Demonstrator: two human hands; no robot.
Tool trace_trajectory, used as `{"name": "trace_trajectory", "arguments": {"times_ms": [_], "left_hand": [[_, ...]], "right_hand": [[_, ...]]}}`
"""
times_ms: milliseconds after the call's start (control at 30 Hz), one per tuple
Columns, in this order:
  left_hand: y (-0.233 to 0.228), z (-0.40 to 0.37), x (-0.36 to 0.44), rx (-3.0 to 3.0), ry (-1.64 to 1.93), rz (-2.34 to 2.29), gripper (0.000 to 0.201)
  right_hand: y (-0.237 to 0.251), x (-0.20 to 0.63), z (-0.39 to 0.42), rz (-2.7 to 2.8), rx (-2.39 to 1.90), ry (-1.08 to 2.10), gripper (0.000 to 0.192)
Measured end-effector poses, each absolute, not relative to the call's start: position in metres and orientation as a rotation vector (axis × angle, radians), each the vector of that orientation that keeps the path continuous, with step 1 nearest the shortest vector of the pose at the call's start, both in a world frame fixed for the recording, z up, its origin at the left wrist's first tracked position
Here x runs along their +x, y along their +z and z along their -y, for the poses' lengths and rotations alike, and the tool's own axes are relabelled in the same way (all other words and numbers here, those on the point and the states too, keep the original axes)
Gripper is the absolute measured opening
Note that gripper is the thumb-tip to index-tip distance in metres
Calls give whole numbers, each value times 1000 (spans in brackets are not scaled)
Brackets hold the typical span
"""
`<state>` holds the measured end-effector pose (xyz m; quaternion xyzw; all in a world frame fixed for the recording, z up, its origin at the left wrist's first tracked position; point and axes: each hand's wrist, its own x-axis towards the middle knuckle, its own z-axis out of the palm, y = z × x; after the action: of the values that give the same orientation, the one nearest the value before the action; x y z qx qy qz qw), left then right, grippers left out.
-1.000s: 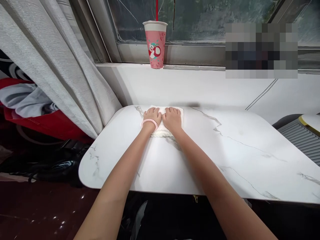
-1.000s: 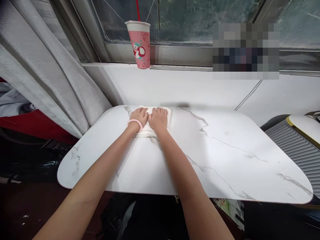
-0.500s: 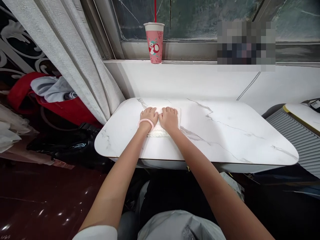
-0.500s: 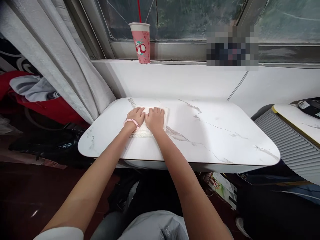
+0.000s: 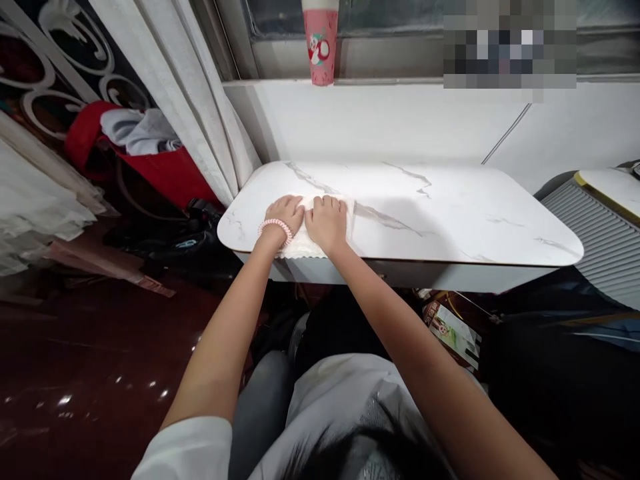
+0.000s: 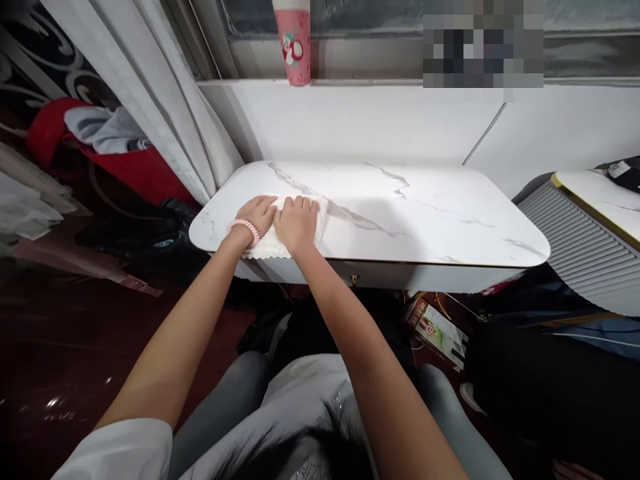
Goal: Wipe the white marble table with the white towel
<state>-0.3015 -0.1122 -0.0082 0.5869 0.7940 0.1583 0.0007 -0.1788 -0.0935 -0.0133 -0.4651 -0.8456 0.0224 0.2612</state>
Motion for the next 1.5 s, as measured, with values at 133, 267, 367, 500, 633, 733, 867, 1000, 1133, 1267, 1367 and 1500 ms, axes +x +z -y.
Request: {"name": "trace_trajectory", "arguments": {"times_ms": [133, 267, 367, 500, 633, 733, 867, 1000, 1133, 1267, 1367, 1500], "left_hand": [[-7, 137, -315, 1806, 527, -2490, 52], [-4, 161, -340, 1767, 505, -2519, 53], [-4, 170, -363, 1748, 485, -2566, 54], [-7, 160, -395, 1762, 413, -2559, 56], [-12, 126, -420, 1828, 339, -2528, 55], [-15, 97, -435, 1858, 347, -2500, 53], [-17, 67, -450, 1873, 415, -2447, 50], [-17, 44, -463, 1808, 476, -2484, 49], [-15, 21, -474, 1767, 472, -2499, 50], [-14, -3, -484, 1811, 453, -2497, 48], [-13, -20, -489, 1838, 406, -2501, 49], [-13, -42, -496, 1889, 386, -2474, 50]], "right_hand": [[-14, -192, 113, 2287, -1218, 87, 34], [-15, -218, 131, 2281, -1153, 118, 33], [-15, -242, 137, 2284, -1110, 117, 32], [-13, -268, 130, 2292, -1093, 144, 32], [-10, -281, 109, 2294, -1140, 185, 33], [-10, -288, 90, 2252, -1166, 189, 32], [-11, -300, 61, 2223, -1171, 209, 32], [-10, -316, 33, 2260, -1167, 232, 33], [-11, -333, 4, 2264, -1148, 255, 33], [-13, -347, -22, 2245, -1140, 267, 32], [-13, -355, -39, 2237, -1152, 258, 31], [-13, -360, -58, 2244, -1180, 237, 31]]}}
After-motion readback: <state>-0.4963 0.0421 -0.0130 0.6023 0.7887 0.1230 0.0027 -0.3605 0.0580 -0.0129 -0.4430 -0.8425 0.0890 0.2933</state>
